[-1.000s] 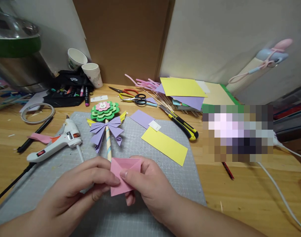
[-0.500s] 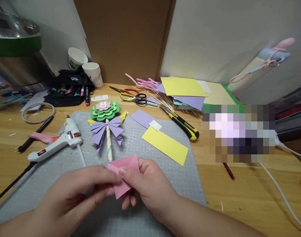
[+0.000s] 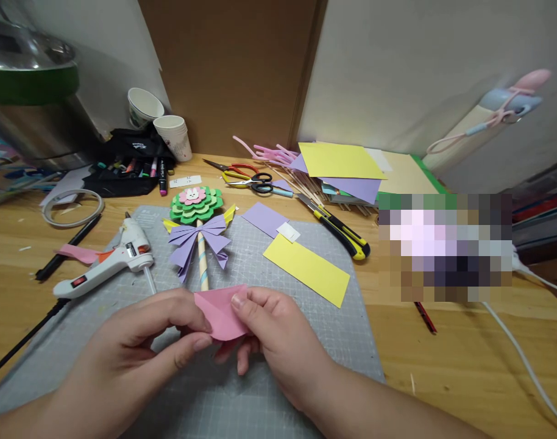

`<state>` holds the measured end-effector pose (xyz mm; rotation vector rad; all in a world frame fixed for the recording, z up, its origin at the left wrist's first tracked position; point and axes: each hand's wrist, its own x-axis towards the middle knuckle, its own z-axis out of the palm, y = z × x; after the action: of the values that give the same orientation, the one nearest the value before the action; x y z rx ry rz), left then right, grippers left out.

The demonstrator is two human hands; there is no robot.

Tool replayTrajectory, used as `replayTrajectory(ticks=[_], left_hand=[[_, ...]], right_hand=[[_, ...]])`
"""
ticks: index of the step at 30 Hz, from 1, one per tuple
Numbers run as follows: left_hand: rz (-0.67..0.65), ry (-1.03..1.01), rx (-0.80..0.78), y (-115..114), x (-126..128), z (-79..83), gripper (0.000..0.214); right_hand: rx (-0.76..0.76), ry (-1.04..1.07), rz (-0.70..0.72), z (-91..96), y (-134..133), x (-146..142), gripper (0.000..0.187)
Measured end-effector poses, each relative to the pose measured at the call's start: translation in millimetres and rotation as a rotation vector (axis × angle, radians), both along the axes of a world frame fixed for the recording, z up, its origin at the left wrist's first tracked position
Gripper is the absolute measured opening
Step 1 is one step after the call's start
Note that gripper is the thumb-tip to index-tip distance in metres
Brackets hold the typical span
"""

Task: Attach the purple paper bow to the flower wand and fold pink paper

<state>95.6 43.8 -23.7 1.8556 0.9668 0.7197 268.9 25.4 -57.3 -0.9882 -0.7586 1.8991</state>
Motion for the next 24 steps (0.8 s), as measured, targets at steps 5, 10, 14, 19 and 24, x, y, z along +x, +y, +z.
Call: replayTrajectory(ticks=[5, 10, 14, 19, 24], left_hand=[[0.007, -0.032, -0.169, 0.8, -1.2, 0.5, 0.014], [0.066, -0.174, -0.455, -1.9, 3.1, -0.9, 0.015], [0.213, -0.248, -0.431, -3.2, 5.0, -6.0, 0.014], [0.262, -0.328, -0.404, -3.9, 2.8, -9.1, 0.036], [0.113, -0.245, -0.520, 1.0, 1.0, -5.2, 0.012]], right_hand=[[-0.002, -0.027, -0.049, 0.7, -2.4, 1.4, 0.033], [0.069, -0.107, -0.043, 3.1, -8.1, 0.4, 0.028], [0.132, -0.246, -0.081, 5.8, -7.7, -1.2, 0.023], [0.232, -0.345, -0.079, 8.5, -6.0, 0.7, 0.018], [0.233, -0.318, -0.119, 8.0, -7.8, 1.2, 0.015]])
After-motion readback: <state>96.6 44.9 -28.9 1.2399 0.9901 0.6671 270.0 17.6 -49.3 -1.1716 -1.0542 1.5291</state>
